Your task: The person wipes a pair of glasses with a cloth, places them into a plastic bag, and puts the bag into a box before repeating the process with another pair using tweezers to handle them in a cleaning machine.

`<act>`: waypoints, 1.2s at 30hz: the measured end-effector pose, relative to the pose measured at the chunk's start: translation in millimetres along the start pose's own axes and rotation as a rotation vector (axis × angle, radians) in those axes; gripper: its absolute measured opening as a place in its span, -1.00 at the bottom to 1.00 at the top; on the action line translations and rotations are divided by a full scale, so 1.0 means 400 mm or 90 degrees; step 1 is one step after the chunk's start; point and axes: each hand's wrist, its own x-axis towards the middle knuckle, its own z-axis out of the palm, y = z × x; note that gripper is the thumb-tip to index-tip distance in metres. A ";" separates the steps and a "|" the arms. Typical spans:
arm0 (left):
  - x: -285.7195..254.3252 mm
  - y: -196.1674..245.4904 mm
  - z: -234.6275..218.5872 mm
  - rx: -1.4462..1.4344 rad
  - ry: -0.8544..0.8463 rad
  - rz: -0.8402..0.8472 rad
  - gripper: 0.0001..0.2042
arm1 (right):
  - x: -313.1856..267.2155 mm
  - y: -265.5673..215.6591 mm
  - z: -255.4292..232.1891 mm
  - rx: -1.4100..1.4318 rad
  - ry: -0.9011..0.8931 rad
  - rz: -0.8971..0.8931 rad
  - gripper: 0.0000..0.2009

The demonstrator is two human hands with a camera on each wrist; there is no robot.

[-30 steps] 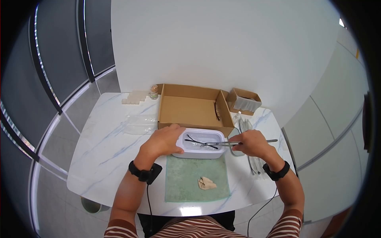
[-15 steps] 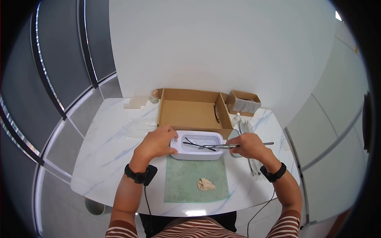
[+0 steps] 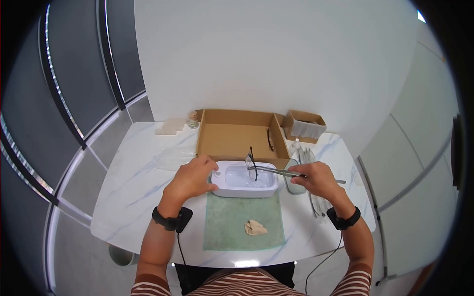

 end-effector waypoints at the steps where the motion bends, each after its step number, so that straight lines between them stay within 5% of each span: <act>1: -0.005 -0.004 0.010 -0.015 0.011 0.015 -0.53 | 0.000 0.003 0.004 0.011 0.004 0.002 -0.70; 12: -0.029 0.003 0.047 0.082 0.009 0.020 -0.41 | -0.004 0.036 0.044 0.052 0.007 -0.006 -0.71; 26: -0.037 0.009 0.053 0.096 0.017 0.025 -0.40 | 0.068 0.008 0.007 -0.119 -0.202 -0.030 -0.66; 36: -0.032 0.011 0.052 0.138 -0.005 0.039 -0.40 | 0.074 0.019 0.002 -0.110 -0.223 -0.020 -0.67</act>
